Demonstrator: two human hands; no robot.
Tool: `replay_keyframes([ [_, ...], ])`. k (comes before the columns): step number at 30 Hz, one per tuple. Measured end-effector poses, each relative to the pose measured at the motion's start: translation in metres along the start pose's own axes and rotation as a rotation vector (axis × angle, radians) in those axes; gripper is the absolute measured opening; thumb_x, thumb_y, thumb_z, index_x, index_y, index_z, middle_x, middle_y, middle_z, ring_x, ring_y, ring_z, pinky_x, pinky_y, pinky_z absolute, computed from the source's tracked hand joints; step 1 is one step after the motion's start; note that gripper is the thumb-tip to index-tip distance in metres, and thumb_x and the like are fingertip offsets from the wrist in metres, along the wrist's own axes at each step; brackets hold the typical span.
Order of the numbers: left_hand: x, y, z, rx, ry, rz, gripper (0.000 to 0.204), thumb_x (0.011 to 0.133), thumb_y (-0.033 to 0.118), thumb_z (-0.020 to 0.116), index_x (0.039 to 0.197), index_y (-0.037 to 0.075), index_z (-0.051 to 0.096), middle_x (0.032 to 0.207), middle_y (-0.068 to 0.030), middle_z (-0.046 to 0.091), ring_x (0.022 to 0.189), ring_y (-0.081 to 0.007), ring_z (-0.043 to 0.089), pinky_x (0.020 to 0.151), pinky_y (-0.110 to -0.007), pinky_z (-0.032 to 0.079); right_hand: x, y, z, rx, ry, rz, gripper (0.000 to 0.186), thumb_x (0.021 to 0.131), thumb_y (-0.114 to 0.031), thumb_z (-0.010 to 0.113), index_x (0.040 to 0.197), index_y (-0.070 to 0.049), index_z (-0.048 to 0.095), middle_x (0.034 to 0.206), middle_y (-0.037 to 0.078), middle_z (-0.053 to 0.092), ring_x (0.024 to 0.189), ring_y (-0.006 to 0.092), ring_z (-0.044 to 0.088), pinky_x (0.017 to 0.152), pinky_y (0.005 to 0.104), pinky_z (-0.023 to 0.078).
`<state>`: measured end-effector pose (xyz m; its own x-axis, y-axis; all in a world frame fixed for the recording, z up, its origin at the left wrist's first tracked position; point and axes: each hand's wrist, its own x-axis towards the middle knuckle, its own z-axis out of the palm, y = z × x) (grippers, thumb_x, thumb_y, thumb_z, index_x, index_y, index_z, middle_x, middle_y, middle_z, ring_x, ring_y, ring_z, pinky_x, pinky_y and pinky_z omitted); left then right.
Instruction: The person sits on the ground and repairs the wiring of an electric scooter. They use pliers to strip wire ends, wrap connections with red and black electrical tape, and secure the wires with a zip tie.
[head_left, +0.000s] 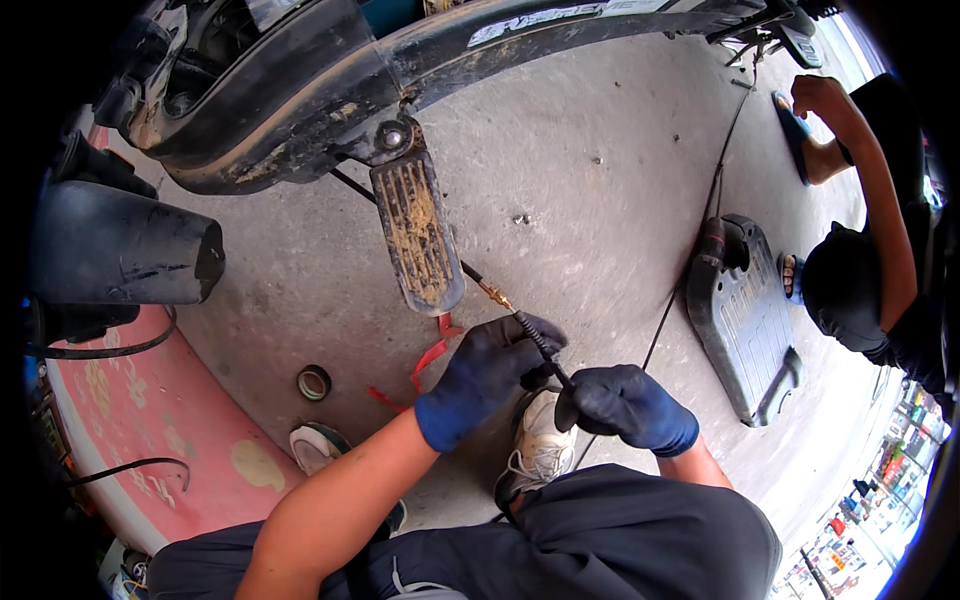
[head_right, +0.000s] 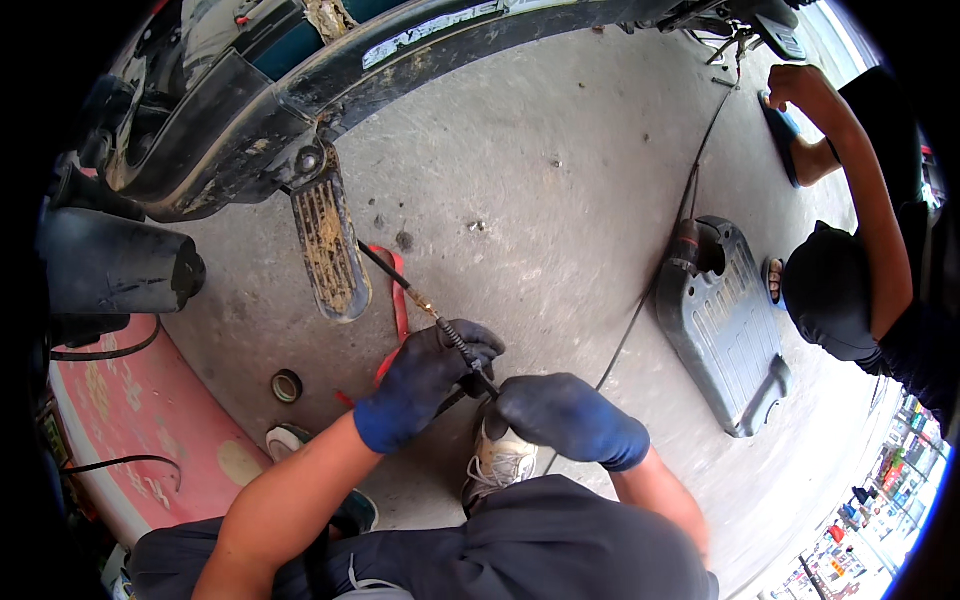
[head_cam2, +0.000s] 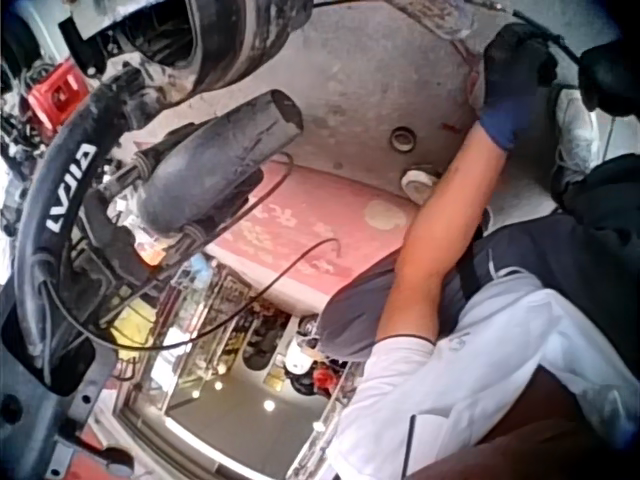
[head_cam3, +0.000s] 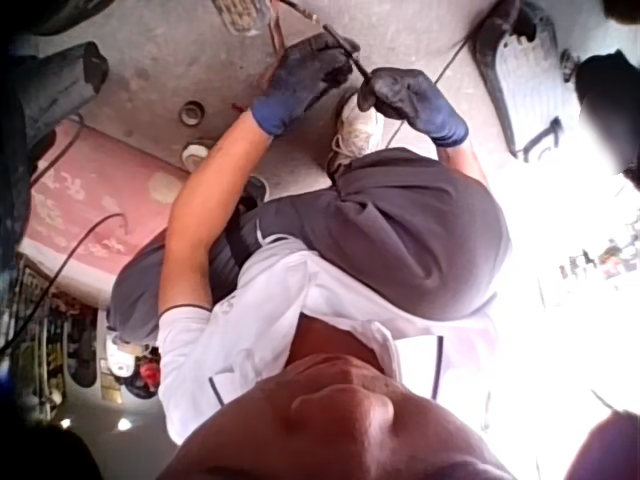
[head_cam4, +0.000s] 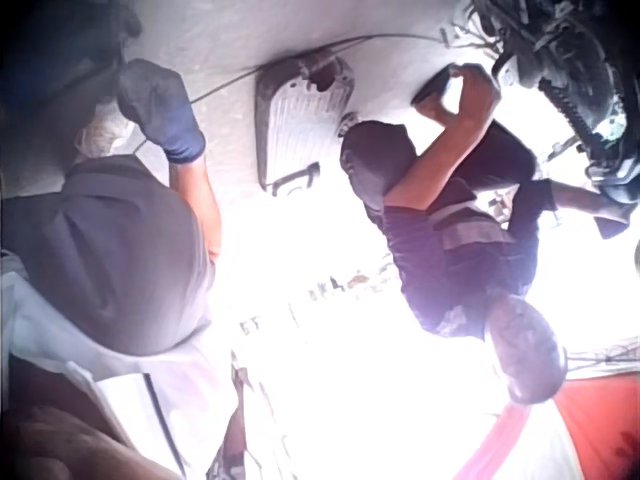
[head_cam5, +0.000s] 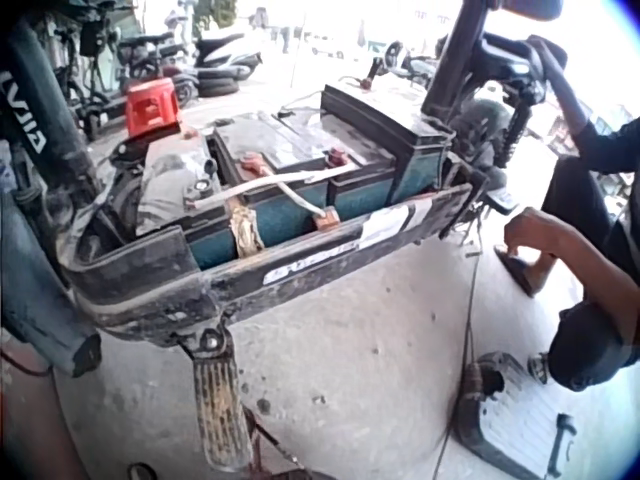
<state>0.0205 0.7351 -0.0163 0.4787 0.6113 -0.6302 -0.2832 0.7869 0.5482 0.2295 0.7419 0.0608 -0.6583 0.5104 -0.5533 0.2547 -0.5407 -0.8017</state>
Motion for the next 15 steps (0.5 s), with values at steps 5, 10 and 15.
replay_keyframes([
  [5,-0.022,0.018,-0.034,-0.1,0.038,-0.109,0.041,0.091,0.01,0.054,0.13,-0.001,0.05,0.094,-0.0097,0.067,0.081,-0.0139,0.064,0.075,-0.028,0.053,0.008,0.005,0.003,0.048,0.138,-0.012,0.04,0.103,-0.032,0.048,0.092,0.002,0.067,0.064,0.002,0.051,0.054,0.0094,0.044,0.05,0.0269,0.034],
  [10,-0.03,0.06,-0.014,0.09,0.047,-0.017,0.034,0.096,0.02,0.056,0.122,-0.003,0.057,0.098,-0.0117,0.068,0.09,-0.0175,0.066,0.08,-0.032,0.053,0.018,0.02,0.025,-0.69,0.316,-0.098,0.024,0.093,-0.029,0.061,0.098,-0.006,0.066,0.082,0.017,0.064,0.073,0.0373,0.063,0.061,0.0437,0.048],
  [15,-0.03,0.046,-0.01,0.141,0.109,-0.006,0.027,0.094,0.019,0.06,0.11,-0.003,0.063,0.092,-0.0076,0.068,0.088,-0.0131,0.064,0.079,-0.029,0.053,0.025,0.013,0.03,-0.188,0.427,-0.022,0.037,0.094,-0.023,0.064,0.121,0.002,0.059,0.092,0.015,0.069,0.082,0.0179,0.067,0.073,0.0303,0.052],
])
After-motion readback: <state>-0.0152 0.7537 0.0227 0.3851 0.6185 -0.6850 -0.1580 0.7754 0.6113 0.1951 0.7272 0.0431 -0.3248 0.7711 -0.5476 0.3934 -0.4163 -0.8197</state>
